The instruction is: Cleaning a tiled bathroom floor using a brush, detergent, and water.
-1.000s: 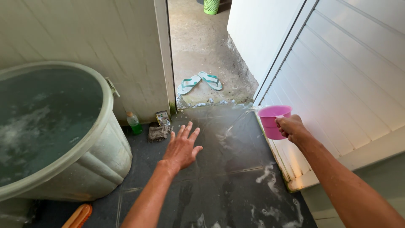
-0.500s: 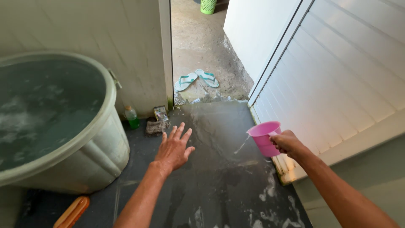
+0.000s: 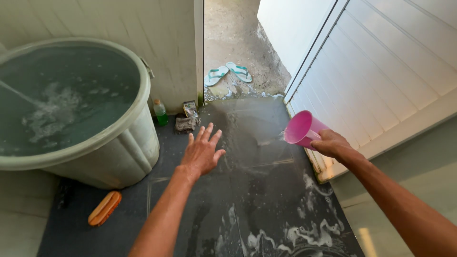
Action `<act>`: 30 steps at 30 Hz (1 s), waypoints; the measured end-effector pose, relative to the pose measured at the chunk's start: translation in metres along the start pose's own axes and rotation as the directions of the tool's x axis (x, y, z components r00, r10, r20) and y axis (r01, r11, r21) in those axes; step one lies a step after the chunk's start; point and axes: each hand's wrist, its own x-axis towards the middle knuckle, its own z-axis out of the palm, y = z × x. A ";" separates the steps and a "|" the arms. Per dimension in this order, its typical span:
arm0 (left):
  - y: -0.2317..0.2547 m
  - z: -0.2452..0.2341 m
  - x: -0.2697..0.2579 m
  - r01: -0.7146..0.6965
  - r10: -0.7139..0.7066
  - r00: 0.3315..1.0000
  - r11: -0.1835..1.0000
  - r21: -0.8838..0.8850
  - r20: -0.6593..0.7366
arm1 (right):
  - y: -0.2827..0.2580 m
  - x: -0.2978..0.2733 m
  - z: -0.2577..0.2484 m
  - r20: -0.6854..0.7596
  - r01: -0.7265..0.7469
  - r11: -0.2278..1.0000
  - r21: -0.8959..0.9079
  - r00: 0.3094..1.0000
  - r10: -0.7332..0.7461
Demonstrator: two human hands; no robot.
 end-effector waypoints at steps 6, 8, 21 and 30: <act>-0.003 -0.013 -0.004 0.015 -0.015 1.000 1.000 0.025 -0.002 | -0.044 -0.038 -0.019 0.037 0.000 0.954 -0.301 0.999 0.012; -0.003 -0.012 -0.003 0.016 -0.016 1.000 0.999 0.028 -0.003 | -0.055 -0.054 -0.021 0.061 -0.024 0.912 -0.410 0.997 0.054; -0.006 -0.003 -0.003 0.016 -0.016 1.000 1.000 0.012 -0.014 | -0.117 -0.086 -0.015 -0.086 0.244 0.712 -0.658 0.915 -0.393; -0.054 -0.038 -0.041 0.040 -0.030 0.988 0.997 0.067 -0.149 | -0.304 -0.098 -0.012 -0.333 0.745 0.668 -0.005 0.628 -0.703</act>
